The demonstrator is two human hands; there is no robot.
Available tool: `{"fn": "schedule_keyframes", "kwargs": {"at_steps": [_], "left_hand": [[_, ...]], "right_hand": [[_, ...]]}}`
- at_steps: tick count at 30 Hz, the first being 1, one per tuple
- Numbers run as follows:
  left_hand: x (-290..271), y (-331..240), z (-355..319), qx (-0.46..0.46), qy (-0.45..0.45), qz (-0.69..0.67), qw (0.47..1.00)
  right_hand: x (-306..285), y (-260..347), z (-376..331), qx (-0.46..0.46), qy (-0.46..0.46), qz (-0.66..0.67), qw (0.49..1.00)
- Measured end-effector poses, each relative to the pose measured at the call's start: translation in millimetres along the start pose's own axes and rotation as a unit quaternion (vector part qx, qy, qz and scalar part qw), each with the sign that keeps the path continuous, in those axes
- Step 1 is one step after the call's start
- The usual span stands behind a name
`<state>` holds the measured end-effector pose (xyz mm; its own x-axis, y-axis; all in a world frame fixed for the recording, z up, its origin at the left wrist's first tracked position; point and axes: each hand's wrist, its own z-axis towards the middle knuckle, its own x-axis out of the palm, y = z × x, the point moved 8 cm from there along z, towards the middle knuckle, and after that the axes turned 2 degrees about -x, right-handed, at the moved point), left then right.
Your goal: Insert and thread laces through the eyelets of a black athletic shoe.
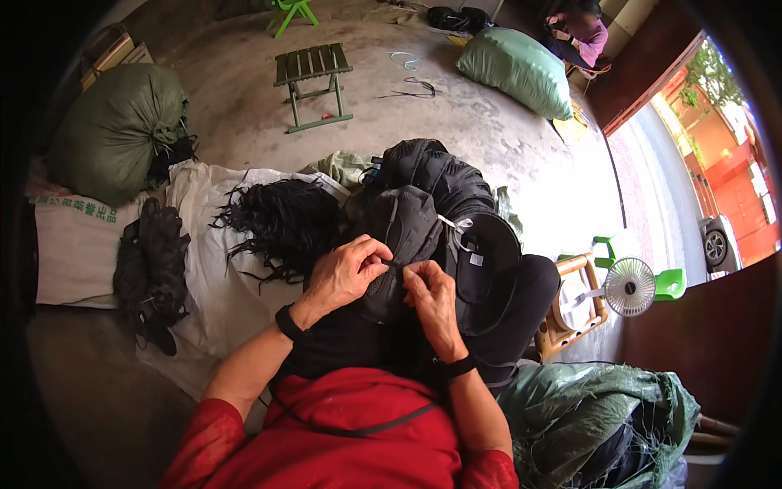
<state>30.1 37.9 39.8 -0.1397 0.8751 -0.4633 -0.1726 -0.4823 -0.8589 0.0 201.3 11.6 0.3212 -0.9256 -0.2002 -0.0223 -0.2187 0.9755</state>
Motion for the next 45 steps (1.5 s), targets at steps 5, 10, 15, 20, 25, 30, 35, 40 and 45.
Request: {"fn": "schedule_keyframes", "kwargs": {"at_steps": [5,10,15,20,25,30,35,40,45], "left_hand": [[4.4,2.3,5.1,-0.006,0.015,-0.004,1.0],[5.6,10.9,11.2,-0.015,0.047,-0.05,0.998],[7.0,12.2,13.5,-0.005,0.054,-0.05,0.997],[7.8,12.7,16.8,-0.024,0.056,-0.044,0.997],[4.8,2.3,10.0,-0.012,0.017,-0.02,1.0],[2.5,10.6,7.3,-0.038,0.032,-0.044,0.998],[3.2,16.5,11.2,-0.024,0.037,-0.067,0.997],[3.8,19.5,12.9,-0.041,0.053,-0.069,0.995],[4.4,17.2,8.0,-0.016,0.054,-0.075,0.996]], "right_hand": [[2.7,-6.3,12.6,0.024,0.027,0.048,0.998],[0.4,2.8,11.2,0.009,-0.012,-0.035,0.999],[-6.4,-1.8,4.8,0.009,-0.062,-0.009,0.998],[10.2,8.0,8.0,0.01,-0.011,0.001,1.0],[3.0,8.9,7.7,0.031,0.026,-0.023,0.999],[-1.5,5.6,1.6,0.004,-0.038,0.006,0.999],[7.7,2.8,9.0,0.024,-0.019,-0.018,0.999],[13.7,12.5,11.8,-0.019,0.0,-0.109,0.994],[3.7,12.8,4.3,-0.106,-0.024,-0.233,0.966]]}}
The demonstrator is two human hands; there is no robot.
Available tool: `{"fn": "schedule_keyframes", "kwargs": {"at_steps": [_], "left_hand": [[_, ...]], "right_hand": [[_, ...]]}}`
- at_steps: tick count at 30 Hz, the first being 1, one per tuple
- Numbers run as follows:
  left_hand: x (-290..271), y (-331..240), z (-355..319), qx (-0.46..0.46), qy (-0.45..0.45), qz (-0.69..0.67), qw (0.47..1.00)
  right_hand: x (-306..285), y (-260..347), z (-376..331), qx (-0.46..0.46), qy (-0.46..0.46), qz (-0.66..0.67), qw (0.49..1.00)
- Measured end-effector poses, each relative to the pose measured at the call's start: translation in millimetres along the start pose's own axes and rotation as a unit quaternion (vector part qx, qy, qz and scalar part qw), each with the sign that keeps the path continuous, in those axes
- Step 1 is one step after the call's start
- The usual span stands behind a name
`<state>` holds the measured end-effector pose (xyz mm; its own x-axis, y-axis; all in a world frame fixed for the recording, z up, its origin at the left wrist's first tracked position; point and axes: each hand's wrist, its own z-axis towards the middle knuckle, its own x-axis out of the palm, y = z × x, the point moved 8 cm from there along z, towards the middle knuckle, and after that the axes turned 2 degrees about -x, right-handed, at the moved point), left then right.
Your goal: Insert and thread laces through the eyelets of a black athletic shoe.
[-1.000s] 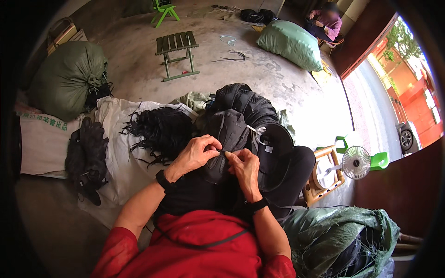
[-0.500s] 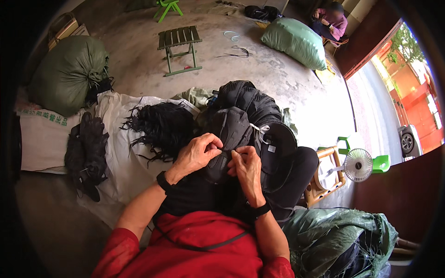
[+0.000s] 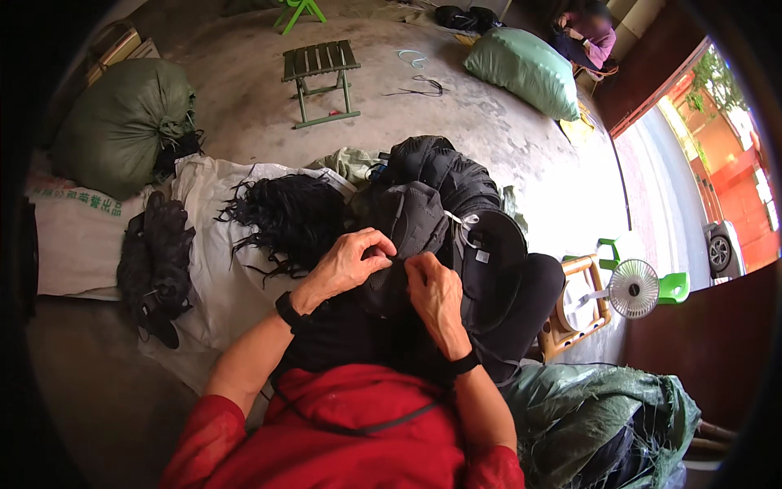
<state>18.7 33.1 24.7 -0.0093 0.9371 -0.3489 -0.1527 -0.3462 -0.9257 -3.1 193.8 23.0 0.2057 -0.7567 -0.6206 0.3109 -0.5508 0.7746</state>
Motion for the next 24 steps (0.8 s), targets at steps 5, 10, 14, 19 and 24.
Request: {"fn": "schedule_keyframes", "kwargs": {"at_steps": [5,10,14,19,24], "left_hand": [[0.7,-4.1,1.9,0.031,0.007,0.018,0.999],[1.4,-7.8,3.7,0.015,0.009,0.052,0.998],[7.7,-36.9,-7.1,0.104,-0.058,0.23,0.966],[-0.5,-8.3,-1.5,0.088,-0.051,0.102,0.99],[0.5,-10.7,1.3,0.057,-0.013,0.088,0.994]], "right_hand": [[-2.3,14.2,-9.6,-0.135,-0.064,-0.129,0.98],[4.2,-6.0,8.1,0.064,0.111,0.162,0.978],[11.0,-10.9,6.0,0.083,0.174,0.219,0.956],[5.3,-11.7,-1.6,0.094,0.106,0.239,0.961],[9.8,-8.9,3.4,0.104,0.131,0.252,0.953]]}}
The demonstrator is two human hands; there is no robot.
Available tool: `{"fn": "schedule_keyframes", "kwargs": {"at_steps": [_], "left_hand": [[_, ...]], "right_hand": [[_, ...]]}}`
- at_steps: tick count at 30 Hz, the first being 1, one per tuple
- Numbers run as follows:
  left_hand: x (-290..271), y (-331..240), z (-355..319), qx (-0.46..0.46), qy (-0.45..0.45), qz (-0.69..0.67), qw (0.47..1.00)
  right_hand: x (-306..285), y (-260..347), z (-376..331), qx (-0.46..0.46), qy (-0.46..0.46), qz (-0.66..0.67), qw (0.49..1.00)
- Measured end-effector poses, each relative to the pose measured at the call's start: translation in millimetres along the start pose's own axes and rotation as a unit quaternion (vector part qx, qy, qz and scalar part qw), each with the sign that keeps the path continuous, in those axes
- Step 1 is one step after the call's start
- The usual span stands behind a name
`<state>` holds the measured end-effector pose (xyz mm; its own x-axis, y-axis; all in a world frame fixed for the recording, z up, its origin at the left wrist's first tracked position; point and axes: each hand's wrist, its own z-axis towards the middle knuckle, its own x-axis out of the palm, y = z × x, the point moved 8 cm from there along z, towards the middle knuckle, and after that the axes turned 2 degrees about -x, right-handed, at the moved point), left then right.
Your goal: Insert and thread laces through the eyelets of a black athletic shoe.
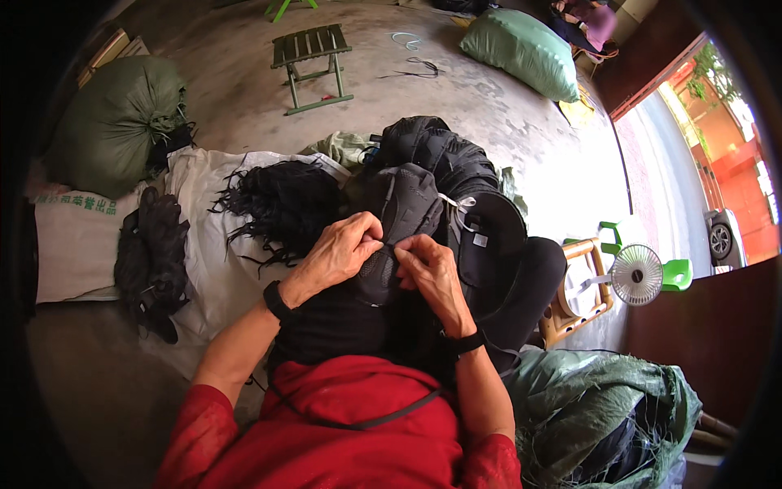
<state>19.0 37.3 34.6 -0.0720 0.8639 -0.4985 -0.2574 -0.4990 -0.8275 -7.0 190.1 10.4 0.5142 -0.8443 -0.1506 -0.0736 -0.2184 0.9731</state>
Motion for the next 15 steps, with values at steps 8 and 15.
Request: {"fn": "schedule_keyframes", "kwargs": {"at_steps": [8,15], "left_hand": [[6.4,-20.7,17.5,0.109,0.159,0.196,0.962],[-7.6,9.8,6.7,0.002,0.042,-0.008,0.999]], "right_hand": [[-1.2,0.4,4.4,0.015,0.049,0.028,0.998],[-8.7,-1.7,-2.6,-0.003,0.002,0.003,1.0]]}}
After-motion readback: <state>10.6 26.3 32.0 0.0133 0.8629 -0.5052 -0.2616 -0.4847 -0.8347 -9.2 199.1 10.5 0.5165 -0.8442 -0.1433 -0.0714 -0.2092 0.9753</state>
